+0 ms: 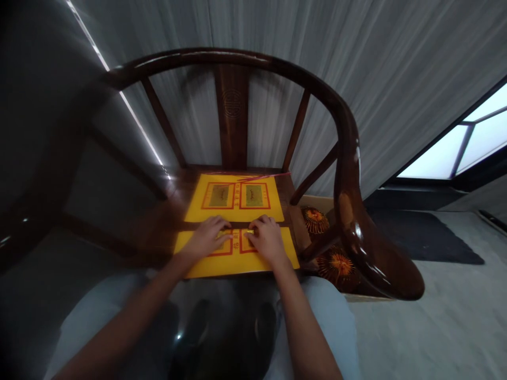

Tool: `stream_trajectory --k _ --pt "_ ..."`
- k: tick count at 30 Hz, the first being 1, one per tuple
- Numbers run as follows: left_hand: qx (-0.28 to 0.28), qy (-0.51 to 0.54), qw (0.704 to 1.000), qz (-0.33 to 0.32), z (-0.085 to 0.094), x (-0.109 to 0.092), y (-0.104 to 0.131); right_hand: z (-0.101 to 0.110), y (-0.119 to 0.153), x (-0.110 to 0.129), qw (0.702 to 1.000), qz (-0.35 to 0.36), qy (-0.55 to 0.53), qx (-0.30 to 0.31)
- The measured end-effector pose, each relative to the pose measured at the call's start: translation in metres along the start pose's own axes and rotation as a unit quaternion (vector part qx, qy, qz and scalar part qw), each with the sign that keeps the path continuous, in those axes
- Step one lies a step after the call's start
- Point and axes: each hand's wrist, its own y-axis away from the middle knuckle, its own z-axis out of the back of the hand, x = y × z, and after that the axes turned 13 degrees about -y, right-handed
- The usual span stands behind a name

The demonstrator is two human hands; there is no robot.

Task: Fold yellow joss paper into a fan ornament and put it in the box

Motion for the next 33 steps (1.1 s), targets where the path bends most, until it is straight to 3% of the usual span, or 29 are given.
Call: stream_trajectory --k 7,14,25,33 --pt "0.006 0.041 0.999 0.004 -0.002 0.0 0.0 0.002 0.0 -0.004 1.0 -0.012 -0.027 0.007" --pt "0.009 0.078 0.995 0.057 -0.001 -0.001 -0.001 0.0 -0.003 -0.005 0.999 -0.025 -0.044 0.003" --pt "0.017 0.038 0.987 0.155 0.0 -0.017 -0.008 0.001 -0.006 -0.003 0.999 -0.021 -0.04 0.026" --pt "0.008 0.046 0.987 0.151 0.002 -0.02 -0.012 -0.003 -0.004 0.001 0.999 -0.014 -0.022 0.02"
